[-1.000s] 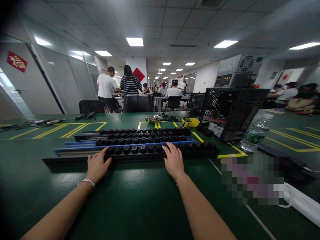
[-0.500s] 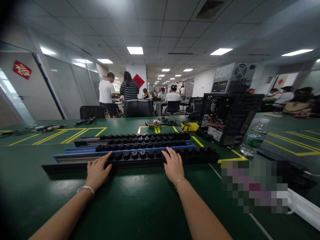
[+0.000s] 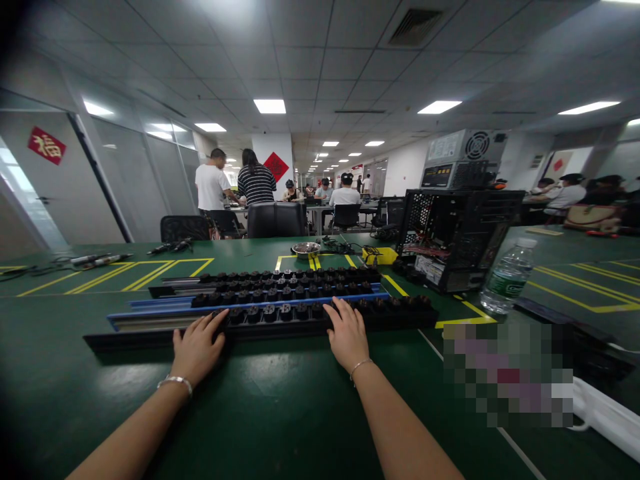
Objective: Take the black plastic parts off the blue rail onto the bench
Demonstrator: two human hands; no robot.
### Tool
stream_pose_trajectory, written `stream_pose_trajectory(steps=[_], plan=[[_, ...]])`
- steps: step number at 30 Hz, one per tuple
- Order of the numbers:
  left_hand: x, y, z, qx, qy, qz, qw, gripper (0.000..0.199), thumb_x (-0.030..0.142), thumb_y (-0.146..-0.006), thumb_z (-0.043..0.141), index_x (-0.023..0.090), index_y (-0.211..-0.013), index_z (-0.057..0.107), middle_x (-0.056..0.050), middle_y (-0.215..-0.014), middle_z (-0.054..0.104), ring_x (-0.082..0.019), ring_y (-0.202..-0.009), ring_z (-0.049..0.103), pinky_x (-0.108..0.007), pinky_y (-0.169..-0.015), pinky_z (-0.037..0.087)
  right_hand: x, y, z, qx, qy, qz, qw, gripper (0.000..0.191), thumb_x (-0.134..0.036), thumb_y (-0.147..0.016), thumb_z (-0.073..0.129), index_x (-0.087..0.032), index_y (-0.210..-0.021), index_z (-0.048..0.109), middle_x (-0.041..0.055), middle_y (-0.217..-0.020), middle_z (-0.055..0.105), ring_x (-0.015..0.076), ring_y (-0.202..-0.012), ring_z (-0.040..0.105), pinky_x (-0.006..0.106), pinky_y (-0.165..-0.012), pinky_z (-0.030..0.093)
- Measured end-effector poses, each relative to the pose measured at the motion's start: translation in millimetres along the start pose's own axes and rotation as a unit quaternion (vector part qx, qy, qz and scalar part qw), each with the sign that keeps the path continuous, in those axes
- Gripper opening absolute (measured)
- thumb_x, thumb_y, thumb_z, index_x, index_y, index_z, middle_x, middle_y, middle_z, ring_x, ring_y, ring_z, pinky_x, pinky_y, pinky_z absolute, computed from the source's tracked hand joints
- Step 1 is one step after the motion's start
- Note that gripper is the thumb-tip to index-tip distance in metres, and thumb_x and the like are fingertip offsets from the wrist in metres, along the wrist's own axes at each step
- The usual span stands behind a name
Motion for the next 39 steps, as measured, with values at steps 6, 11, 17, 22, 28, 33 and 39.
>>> stream_pose_trajectory(steps=[6,11,17,22,28,33,39], plan=[[-1.1,-0.9,-1.3,-0.002,-0.004,-0.013,1.0,0.048,0.028,-0.082,0.034,0.033,-0.129,0.041,-0.007,-0.131,0.048,-0.024,-0.124,0.037,-0.063,-0.101,0.014,-0.4,0.3,0.3,0.0,0.0,0.004,1.0,0.054,-0.011,-0.074,0.047,-0.028,-0.125,0.042,0.0016,-0.139,0.035,0.0202,-0.13,0.027,0.045,-0.106,0.021],[-1.3,-0.6,-3.0,0.003,-0.005,-0.023,1.0,0.048,0.027,-0.082,0.033,0.031,-0.128,0.043,-0.008,-0.131,0.048,-0.024,-0.124,0.037,-0.063,-0.101,0.015,0.1,0.7,1.7,0.002,0.002,0.004,1.0,0.054,-0.012,-0.075,0.047,-0.029,-0.126,0.042,0.0018,-0.139,0.035,0.0205,-0.13,0.026,0.045,-0.106,0.021],[-0.7,-1.0,-3.3,0.004,0.002,-0.028,1.0,0.048,0.027,-0.081,0.034,0.032,-0.128,0.042,-0.007,-0.132,0.048,-0.024,-0.124,0.037,-0.063,-0.101,0.015,1.7,0.8,2.1,0.007,0.002,-0.003,1.0,0.054,-0.012,-0.075,0.046,-0.029,-0.126,0.041,0.0016,-0.139,0.035,0.0206,-0.13,0.026,0.045,-0.106,0.022],[-3.8,-2.1,-2.0,0.005,0.004,-0.039,0.999,0.047,0.027,-0.081,0.034,0.031,-0.127,0.043,-0.007,-0.131,0.048,-0.024,-0.124,0.037,-0.062,-0.101,0.017,2.2,0.3,1.9,0.003,0.006,-0.001,1.0,0.053,-0.012,-0.075,0.046,-0.028,-0.126,0.042,0.0016,-0.139,0.035,0.0205,-0.13,0.026,0.045,-0.106,0.022],[-5.0,-2.2,-2.8,0.009,0.016,-0.043,0.999,0.047,0.026,-0.081,0.034,0.031,-0.127,0.044,-0.007,-0.131,0.048,-0.024,-0.124,0.037,-0.063,-0.101,0.016,2.3,-0.1,1.9,0.006,0.007,-0.002,1.0,0.053,-0.012,-0.075,0.046,-0.029,-0.126,0.042,0.0017,-0.139,0.036,0.0201,-0.129,0.027,0.045,-0.105,0.022],[-3.5,-1.9,-6.2,0.006,0.013,-0.05,0.999,0.047,0.026,-0.081,0.034,0.031,-0.126,0.045,-0.007,-0.131,0.049,-0.024,-0.124,0.037,-0.063,-0.1,0.016,2.8,-0.1,4.0,0.012,0.013,-0.007,1.0,0.053,-0.012,-0.075,0.046,-0.029,-0.125,0.042,0.0014,-0.139,0.036,0.0205,-0.129,0.027,0.045,-0.105,0.023],[-5.2,-2.4,-5.1,0.011,0.006,-0.045,0.999,0.047,0.026,-0.08,0.033,0.031,-0.126,0.045,-0.007,-0.13,0.05,-0.024,-0.124,0.037,-0.062,-0.1,0.02,3.6,0.5,5.8,0.028,0.012,-0.012,0.999,0.053,-0.013,-0.075,0.046,-0.029,-0.125,0.043,0.0016,-0.139,0.036,0.0207,-0.129,0.029,0.045,-0.105,0.023]])
Point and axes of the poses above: each hand's wrist, its own y-axis away from the middle knuckle, its own z-axis out of the palm, x = y × z, the point moved 2 cm from there along -y, towards the middle knuckle
